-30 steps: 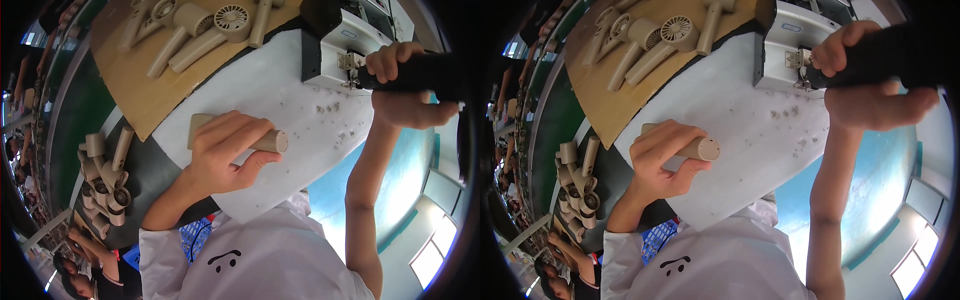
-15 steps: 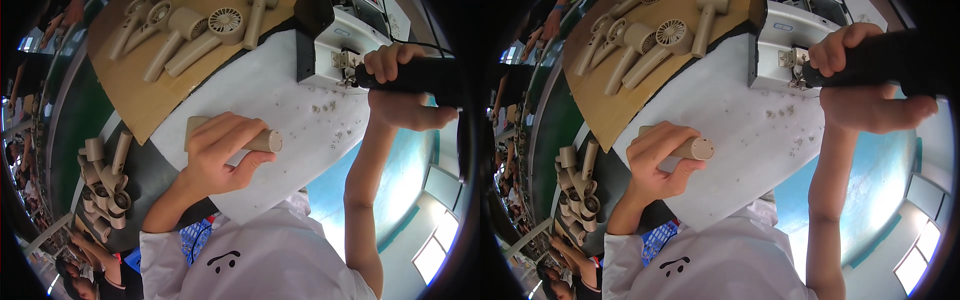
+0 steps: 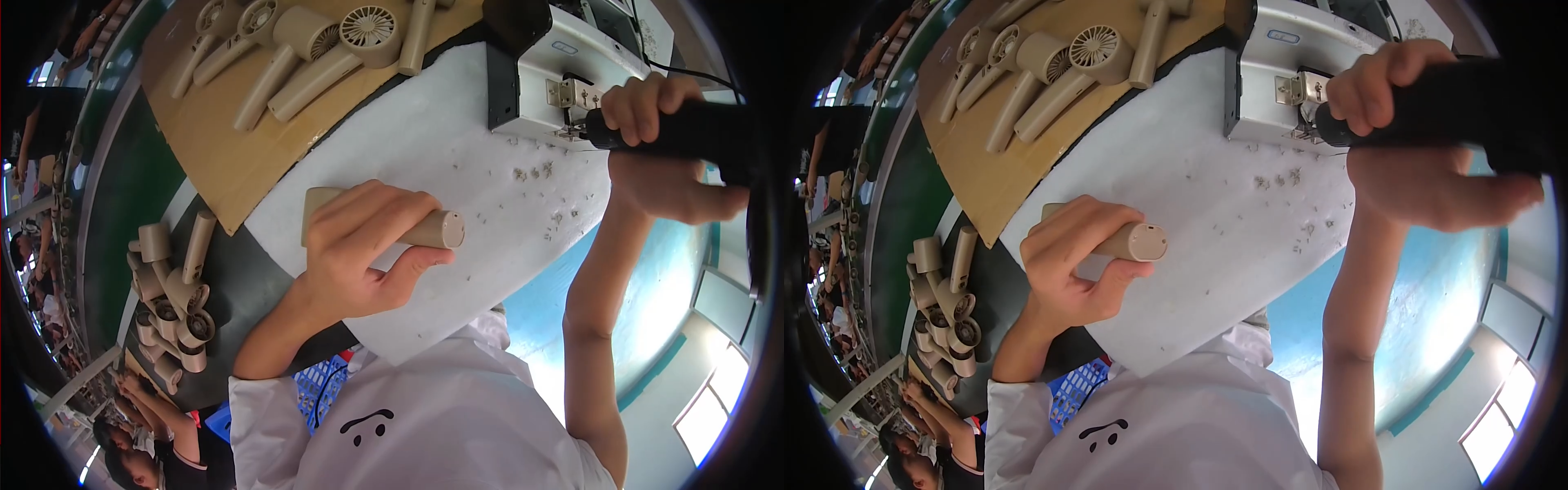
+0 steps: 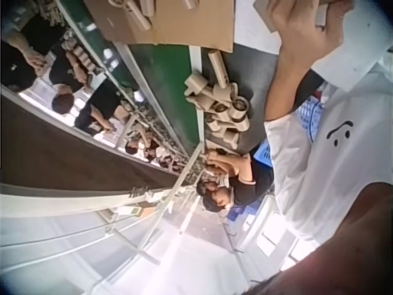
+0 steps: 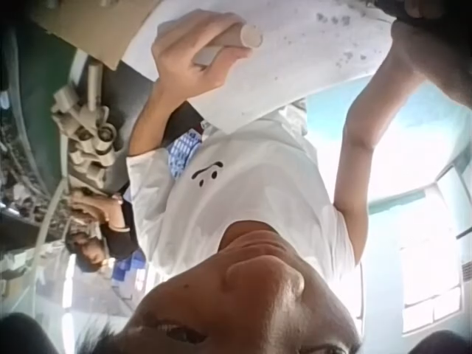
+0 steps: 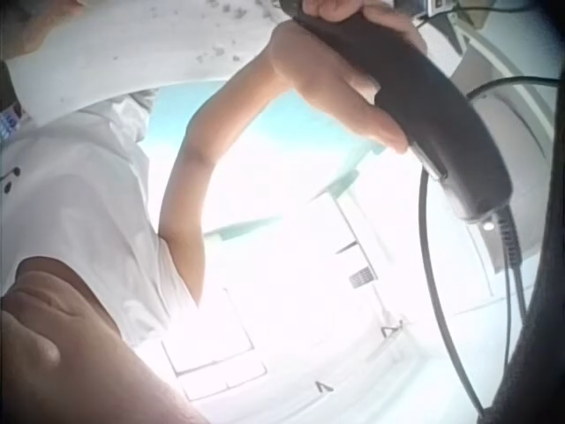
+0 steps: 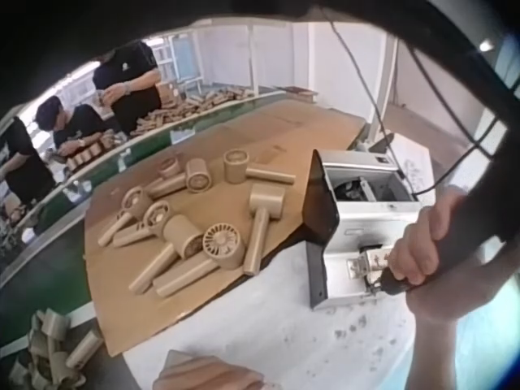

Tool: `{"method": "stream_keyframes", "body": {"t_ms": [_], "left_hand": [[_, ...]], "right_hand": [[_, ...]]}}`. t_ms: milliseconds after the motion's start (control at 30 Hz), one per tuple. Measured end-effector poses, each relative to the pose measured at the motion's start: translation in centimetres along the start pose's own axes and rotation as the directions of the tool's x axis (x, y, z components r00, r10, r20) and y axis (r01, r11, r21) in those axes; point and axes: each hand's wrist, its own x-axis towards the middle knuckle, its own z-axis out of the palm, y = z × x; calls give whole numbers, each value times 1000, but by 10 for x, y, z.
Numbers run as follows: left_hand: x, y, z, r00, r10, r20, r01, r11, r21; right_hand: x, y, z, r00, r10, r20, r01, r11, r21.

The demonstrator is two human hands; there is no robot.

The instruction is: The person takes handheld fan casings from an assembly line, picks up screws from an automatic screw feeder using an electric screwdriver, and fastens the screws into the base of each fan before placing them onto a cardboard sheet.

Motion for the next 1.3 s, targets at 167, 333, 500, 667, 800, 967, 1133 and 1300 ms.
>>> {"method": "stream_keyframes", "body": {"t_ms": [167, 333, 500, 667, 800, 967, 1133, 1300], "left_hand": [[3, 0, -1, 1000, 12, -4, -12, 1000, -20], [3, 1, 0, 1000, 10, -6, -10, 1000, -10], [2, 0, 1, 1000, 13, -6, -13, 1000, -11], [4, 0, 1, 1000, 18, 3, -18, 1000, -7], [1, 2, 3, 998, -63, -16, 62, 997, -49], [-2, 5, 3, 997, -40, -64, 33, 995, -99], [-10, 9, 5, 992, -15, -123, 0, 993, -115], [-9, 9, 5, 992, -20, -122, 3, 990, -144]], "right_hand": [[8, -8, -7, 999, -15, 36, 18, 998, -61], [15, -8, -12, 999, -10, 37, 13, 997, -78], [17, -3, -10, 999, 48, -16, -49, 996, -74], [17, 0, -10, 992, 102, -75, -107, 992, -68], [14, 1, -5, 986, 128, -103, -134, 990, -51], [-23, -7, 35, 992, 99, -74, -81, 973, 217], [-30, -25, 93, 996, -86, 20, 66, 879, 471], [-28, -20, 102, 999, -43, 23, 27, 883, 469]]}}
